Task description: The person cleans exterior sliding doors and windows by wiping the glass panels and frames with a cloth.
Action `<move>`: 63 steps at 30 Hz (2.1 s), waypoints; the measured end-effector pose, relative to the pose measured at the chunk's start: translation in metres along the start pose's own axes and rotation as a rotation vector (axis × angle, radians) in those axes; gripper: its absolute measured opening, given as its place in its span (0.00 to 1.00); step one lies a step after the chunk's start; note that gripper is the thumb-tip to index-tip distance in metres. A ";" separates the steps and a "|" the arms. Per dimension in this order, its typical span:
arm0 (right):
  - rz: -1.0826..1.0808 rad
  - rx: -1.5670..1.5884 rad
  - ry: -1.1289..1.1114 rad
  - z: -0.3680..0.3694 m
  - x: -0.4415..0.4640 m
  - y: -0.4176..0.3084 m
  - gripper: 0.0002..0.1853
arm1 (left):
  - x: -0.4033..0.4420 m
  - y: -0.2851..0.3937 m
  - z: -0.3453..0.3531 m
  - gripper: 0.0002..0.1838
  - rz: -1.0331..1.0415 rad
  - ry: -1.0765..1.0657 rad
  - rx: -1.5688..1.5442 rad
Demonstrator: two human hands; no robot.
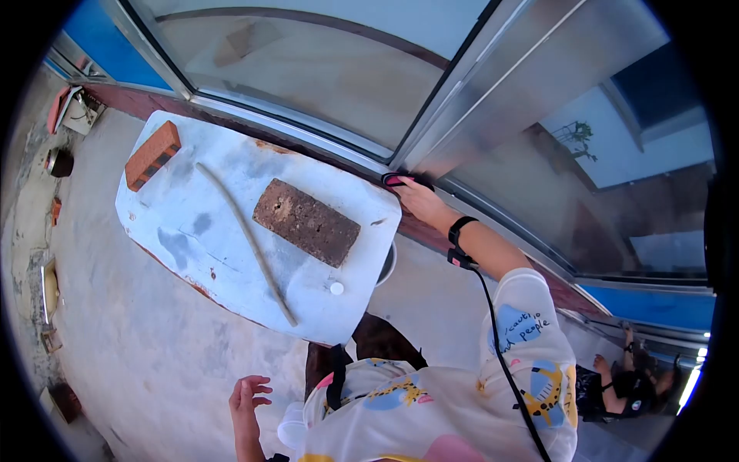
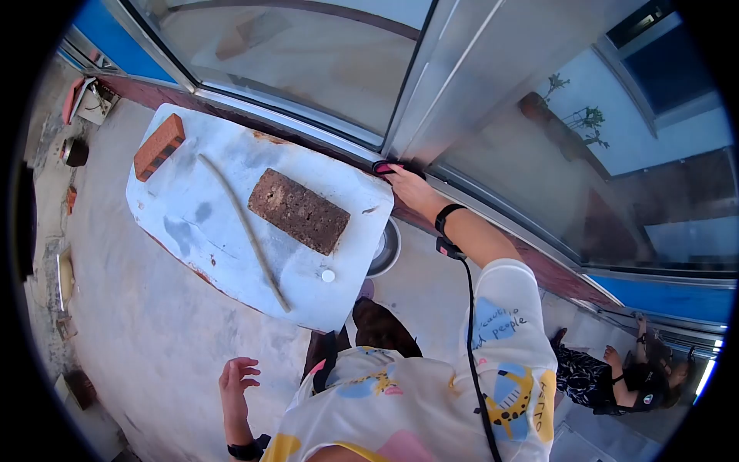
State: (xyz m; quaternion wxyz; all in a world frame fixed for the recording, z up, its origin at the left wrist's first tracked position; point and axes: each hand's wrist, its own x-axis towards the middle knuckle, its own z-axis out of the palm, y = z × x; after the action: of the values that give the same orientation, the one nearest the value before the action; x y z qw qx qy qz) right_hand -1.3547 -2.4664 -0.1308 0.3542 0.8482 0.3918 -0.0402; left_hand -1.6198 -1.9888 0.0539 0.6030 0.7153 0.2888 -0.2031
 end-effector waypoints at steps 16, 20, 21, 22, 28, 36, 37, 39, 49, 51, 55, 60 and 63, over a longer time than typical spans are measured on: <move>1.144 1.102 -0.162 0.009 -0.163 -0.054 0.13 | 0.016 0.015 -0.007 0.22 0.103 -0.090 0.040; 1.779 2.289 0.432 0.062 -0.176 -0.119 0.15 | 0.029 0.022 0.006 0.22 0.091 -0.139 0.054; 1.963 2.687 0.668 0.057 -0.165 -0.128 0.16 | 0.030 0.022 0.010 0.22 0.080 -0.162 0.055; 1.992 2.822 0.820 0.057 -0.147 -0.131 0.17 | 0.031 0.021 0.014 0.22 0.072 -0.183 0.055; 1.744 3.195 1.413 0.043 -0.026 -0.085 0.15 | 0.028 0.015 0.033 0.22 0.035 -0.169 0.130; 2.591 2.807 1.179 0.112 -0.002 -0.093 0.14 | 0.028 0.027 0.060 0.22 0.017 -0.158 0.177; 2.663 2.648 1.279 0.127 -0.018 -0.100 0.13 | 0.029 0.030 0.064 0.22 0.015 -0.153 0.184; 2.714 2.630 1.392 0.138 -0.084 -0.102 0.10 | 0.031 0.033 0.069 0.21 0.010 -0.175 0.188; 2.841 1.419 1.982 0.109 -0.213 -0.060 0.24 | 0.036 0.016 0.061 0.22 -0.052 -0.205 0.127; 3.051 1.151 1.496 0.120 -0.166 -0.055 0.29 | 0.033 0.014 0.057 0.22 -0.060 -0.194 0.128; 3.049 1.297 1.406 0.073 -0.065 -0.045 0.33 | 0.028 0.012 0.054 0.22 -0.033 -0.156 0.133; 2.844 1.971 1.369 0.033 0.028 -0.049 0.30 | 0.028 0.014 0.062 0.22 -0.014 -0.152 0.129; 2.608 2.571 1.570 0.048 0.020 -0.065 0.20 | 0.027 0.023 0.071 0.21 -0.015 -0.178 0.154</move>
State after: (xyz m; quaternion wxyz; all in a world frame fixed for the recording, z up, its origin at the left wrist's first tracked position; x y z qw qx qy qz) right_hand -1.3756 -2.4552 -0.2110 0.7612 -0.1100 0.5631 -0.3023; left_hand -1.5800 -2.0564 0.0406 0.5679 0.7366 0.2229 -0.2918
